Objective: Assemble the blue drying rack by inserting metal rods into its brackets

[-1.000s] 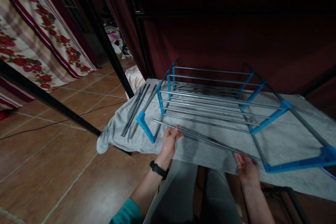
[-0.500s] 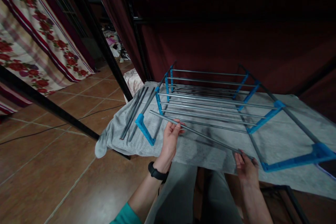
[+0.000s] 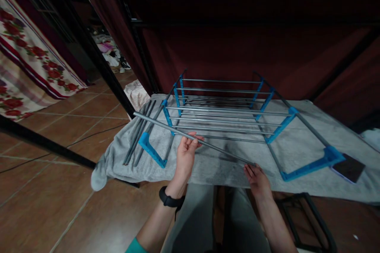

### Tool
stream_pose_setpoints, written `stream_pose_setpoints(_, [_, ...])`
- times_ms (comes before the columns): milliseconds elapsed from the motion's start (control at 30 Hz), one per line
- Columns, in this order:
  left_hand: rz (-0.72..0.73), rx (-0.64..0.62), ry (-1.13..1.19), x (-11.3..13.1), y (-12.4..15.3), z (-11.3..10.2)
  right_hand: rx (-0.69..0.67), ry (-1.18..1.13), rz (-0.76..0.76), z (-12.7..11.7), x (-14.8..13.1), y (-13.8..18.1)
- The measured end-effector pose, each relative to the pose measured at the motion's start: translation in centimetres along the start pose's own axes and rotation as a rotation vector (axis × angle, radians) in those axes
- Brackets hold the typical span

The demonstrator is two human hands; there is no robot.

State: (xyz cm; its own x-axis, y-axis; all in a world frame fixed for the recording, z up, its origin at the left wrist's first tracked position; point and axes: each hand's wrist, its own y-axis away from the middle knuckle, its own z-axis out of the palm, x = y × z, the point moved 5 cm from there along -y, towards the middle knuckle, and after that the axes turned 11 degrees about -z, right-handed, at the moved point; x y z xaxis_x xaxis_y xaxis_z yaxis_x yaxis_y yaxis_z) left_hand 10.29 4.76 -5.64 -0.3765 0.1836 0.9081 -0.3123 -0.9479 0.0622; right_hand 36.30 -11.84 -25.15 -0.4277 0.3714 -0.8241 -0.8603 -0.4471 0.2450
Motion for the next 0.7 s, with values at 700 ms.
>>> stream_pose_setpoints(700, [-0.084,-0.006,-0.048,-2.6,-0.5,0.2,-0.224,0.148,0.163,3.9,2.1,4.4])
